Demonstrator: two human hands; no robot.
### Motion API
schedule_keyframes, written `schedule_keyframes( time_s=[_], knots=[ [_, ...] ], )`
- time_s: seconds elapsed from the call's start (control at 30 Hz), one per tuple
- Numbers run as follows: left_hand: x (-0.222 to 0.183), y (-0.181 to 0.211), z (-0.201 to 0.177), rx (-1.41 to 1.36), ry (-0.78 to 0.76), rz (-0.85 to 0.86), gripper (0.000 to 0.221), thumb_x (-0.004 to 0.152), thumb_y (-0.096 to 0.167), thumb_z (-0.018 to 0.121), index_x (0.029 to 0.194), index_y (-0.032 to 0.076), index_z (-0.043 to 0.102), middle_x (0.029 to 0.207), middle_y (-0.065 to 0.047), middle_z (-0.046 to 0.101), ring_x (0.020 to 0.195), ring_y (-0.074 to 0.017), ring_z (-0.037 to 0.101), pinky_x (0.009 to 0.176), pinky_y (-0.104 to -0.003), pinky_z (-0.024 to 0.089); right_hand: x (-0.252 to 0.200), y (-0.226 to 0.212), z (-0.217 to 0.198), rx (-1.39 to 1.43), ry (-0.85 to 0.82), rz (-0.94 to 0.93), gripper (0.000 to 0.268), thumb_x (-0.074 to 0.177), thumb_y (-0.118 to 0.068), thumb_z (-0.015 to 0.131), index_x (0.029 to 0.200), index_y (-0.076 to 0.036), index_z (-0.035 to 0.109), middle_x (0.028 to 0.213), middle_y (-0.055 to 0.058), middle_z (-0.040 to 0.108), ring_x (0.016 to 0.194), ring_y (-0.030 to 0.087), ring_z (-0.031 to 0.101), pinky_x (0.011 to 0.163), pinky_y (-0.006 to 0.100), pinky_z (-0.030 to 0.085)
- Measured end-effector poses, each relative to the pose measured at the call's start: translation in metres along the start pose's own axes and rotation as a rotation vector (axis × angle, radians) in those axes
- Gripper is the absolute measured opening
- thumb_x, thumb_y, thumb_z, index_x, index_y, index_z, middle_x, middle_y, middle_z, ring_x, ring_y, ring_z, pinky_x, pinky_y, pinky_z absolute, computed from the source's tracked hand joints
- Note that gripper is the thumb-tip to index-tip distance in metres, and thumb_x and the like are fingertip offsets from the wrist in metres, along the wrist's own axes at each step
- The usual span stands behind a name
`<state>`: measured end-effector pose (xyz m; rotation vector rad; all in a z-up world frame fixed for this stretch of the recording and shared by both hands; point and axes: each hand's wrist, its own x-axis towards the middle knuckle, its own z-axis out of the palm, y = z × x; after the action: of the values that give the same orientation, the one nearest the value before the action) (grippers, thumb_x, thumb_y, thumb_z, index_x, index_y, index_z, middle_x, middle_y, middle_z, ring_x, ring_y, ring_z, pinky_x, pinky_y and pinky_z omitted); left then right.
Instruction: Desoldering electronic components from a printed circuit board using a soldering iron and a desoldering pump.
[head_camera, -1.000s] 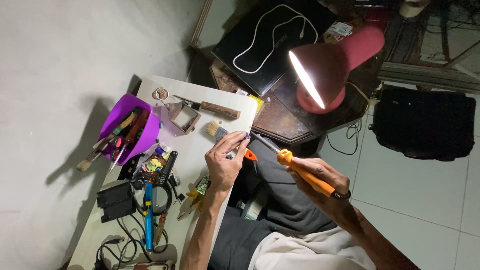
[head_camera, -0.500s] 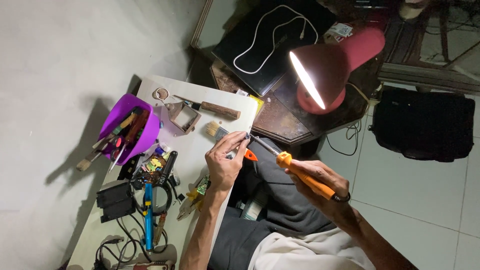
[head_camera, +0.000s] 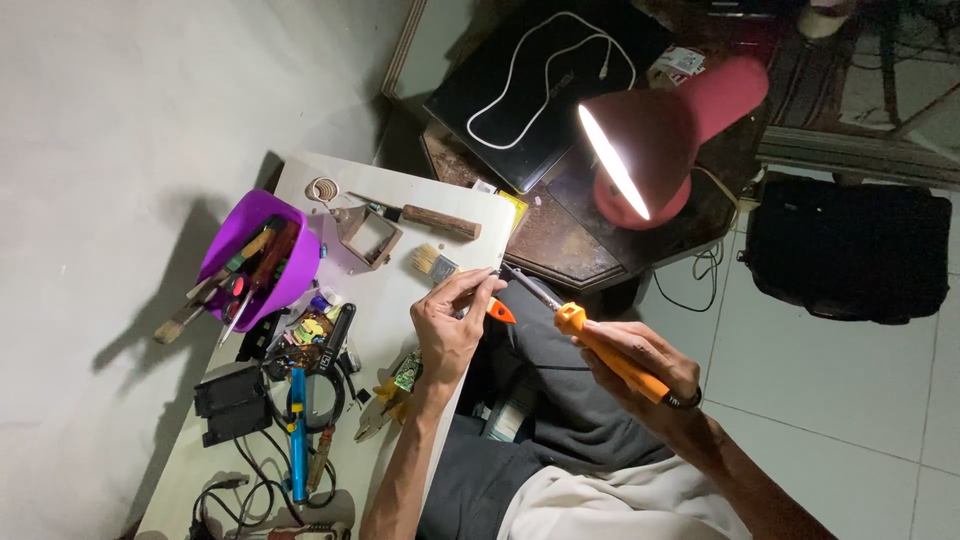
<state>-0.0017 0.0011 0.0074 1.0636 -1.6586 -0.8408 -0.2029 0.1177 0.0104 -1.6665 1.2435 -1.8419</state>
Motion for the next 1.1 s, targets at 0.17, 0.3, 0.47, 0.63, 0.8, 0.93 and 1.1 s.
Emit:
schedule_keyframes(
  time_s=[0.17, 0.3, 0.47, 0.63, 0.8, 0.93, 1.1],
  knots=[
    [0.0, 0.012, 0.0, -0.13, -0.039, -0.15, 0.017, 0.094, 0.005, 0.071, 0.104, -0.007, 0.075, 0.084, -0.02, 0.079, 0.081, -0.0241, 0.078, 0.074, -0.03, 0.065, 0.003, -0.003, 0.001, 0.012, 0.011, 0.009, 0.033, 0.074, 0.009, 0.079, 0.107, 0.005, 0.076, 0.101, 0.022, 0.077, 0.088, 0.033, 0.079, 0.076, 0.039, 0.063],
    [0.001, 0.016, 0.0, -0.164, -0.043, -0.202, 0.018, 0.095, 0.005, 0.069, 0.103, -0.009, 0.074, 0.082, -0.022, 0.078, 0.08, -0.0245, 0.078, 0.073, -0.03, 0.065, -0.002, 0.001, 0.001, 0.006, -0.014, 0.021, 0.034, 0.072, 0.009, 0.081, 0.105, 0.004, 0.077, 0.1, 0.021, 0.078, 0.088, 0.034, 0.08, 0.076, 0.039, 0.063],
    [0.0, 0.013, -0.001, -0.176, -0.051, -0.222, 0.018, 0.095, 0.005, 0.069, 0.103, -0.011, 0.074, 0.084, -0.023, 0.078, 0.079, -0.0267, 0.079, 0.074, -0.032, 0.065, 0.001, -0.005, 0.005, 0.05, 0.026, 0.025, 0.032, 0.076, 0.009, 0.077, 0.108, 0.005, 0.076, 0.101, 0.022, 0.077, 0.088, 0.035, 0.079, 0.073, 0.042, 0.063],
    [0.0, 0.011, 0.0, -0.179, -0.053, -0.243, 0.018, 0.095, 0.004, 0.068, 0.103, -0.012, 0.074, 0.085, -0.023, 0.078, 0.077, -0.0272, 0.079, 0.074, -0.033, 0.065, 0.004, -0.006, 0.007, 0.029, 0.062, -0.007, 0.033, 0.075, 0.007, 0.08, 0.108, 0.006, 0.076, 0.102, 0.023, 0.077, 0.088, 0.032, 0.079, 0.075, 0.039, 0.063],
    [0.0, 0.007, 0.0, -0.242, -0.033, -0.279, 0.02, 0.095, 0.006, 0.069, 0.101, -0.013, 0.073, 0.086, -0.026, 0.077, 0.076, -0.0289, 0.078, 0.072, -0.035, 0.066, -0.007, 0.006, 0.004, 0.03, 0.035, 0.012, 0.034, 0.071, 0.008, 0.081, 0.105, 0.005, 0.077, 0.1, 0.022, 0.078, 0.086, 0.035, 0.079, 0.075, 0.041, 0.063],
    [0.001, 0.011, 0.001, -0.258, -0.026, -0.293, 0.02, 0.094, 0.005, 0.07, 0.1, -0.014, 0.073, 0.085, -0.026, 0.077, 0.076, -0.029, 0.078, 0.072, -0.035, 0.066, -0.002, -0.004, 0.009, 0.013, 0.005, 0.05, 0.038, 0.069, 0.008, 0.083, 0.106, 0.003, 0.077, 0.102, 0.02, 0.078, 0.091, 0.033, 0.08, 0.077, 0.039, 0.063],
    [0.0, 0.008, 0.0, -0.283, -0.018, -0.313, 0.02, 0.095, 0.005, 0.069, 0.099, -0.014, 0.073, 0.085, -0.027, 0.077, 0.077, -0.0303, 0.078, 0.072, -0.036, 0.066, 0.0, -0.005, 0.007, 0.026, 0.061, 0.063, 0.034, 0.074, 0.005, 0.082, 0.107, 0.005, 0.076, 0.101, 0.023, 0.077, 0.087, 0.032, 0.079, 0.076, 0.039, 0.063]
  ],
)
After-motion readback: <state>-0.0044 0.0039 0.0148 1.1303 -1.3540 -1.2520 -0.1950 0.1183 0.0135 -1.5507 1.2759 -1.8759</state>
